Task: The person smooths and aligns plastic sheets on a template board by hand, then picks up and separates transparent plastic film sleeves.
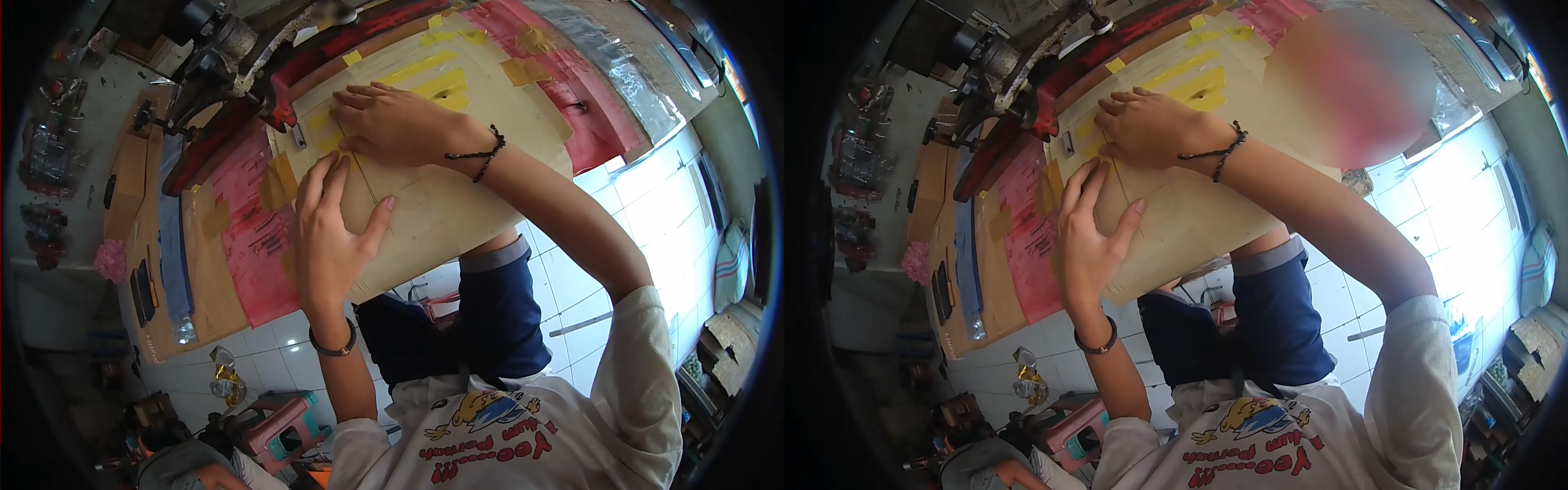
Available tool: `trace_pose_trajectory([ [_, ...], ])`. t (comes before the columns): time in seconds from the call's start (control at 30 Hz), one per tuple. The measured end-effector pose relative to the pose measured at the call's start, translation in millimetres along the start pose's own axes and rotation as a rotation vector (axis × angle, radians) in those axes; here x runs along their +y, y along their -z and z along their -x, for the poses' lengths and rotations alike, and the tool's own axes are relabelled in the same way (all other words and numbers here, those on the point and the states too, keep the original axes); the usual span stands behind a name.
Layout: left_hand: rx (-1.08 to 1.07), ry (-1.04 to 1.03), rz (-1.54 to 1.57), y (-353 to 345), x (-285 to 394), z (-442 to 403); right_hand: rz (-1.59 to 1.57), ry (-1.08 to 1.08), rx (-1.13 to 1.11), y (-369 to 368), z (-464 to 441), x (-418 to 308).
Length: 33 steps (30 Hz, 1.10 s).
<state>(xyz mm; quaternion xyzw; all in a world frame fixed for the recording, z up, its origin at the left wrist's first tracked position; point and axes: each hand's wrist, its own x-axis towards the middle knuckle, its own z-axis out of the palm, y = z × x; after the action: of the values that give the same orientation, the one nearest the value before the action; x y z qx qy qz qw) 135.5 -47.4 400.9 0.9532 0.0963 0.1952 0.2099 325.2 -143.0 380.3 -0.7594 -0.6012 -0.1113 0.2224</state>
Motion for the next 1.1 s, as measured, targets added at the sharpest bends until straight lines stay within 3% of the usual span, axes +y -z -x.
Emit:
trace_pose_trajectory([
  [0.1, -0.007, 0.000, 0.000, -0.5, -1.0, -0.7, 0.066, -0.025, 0.046, -12.8, -7.5, 1.3],
  [0.3, -0.010, -0.034, 0.009, 0.8, -4.1, 0.0, 0.040, -0.089, -0.163, 2.5, -22.1, -5.9],
  [0.4, -0.021, -0.040, 0.039, 0.7, -5.6, -0.1, 0.055, -0.076, -0.041, -12.0, -22.3, -5.0],
  [0.6, -0.032, -0.075, 0.002, 1.2, -6.1, 0.9, 0.044, -0.096, -0.166, -5.5, -31.5, -6.4],
  [1.1, -0.052, -0.069, -0.037, 1.3, -2.8, -0.9, 0.035, -0.073, -0.053, -15.8, -31.3, -0.7],
])
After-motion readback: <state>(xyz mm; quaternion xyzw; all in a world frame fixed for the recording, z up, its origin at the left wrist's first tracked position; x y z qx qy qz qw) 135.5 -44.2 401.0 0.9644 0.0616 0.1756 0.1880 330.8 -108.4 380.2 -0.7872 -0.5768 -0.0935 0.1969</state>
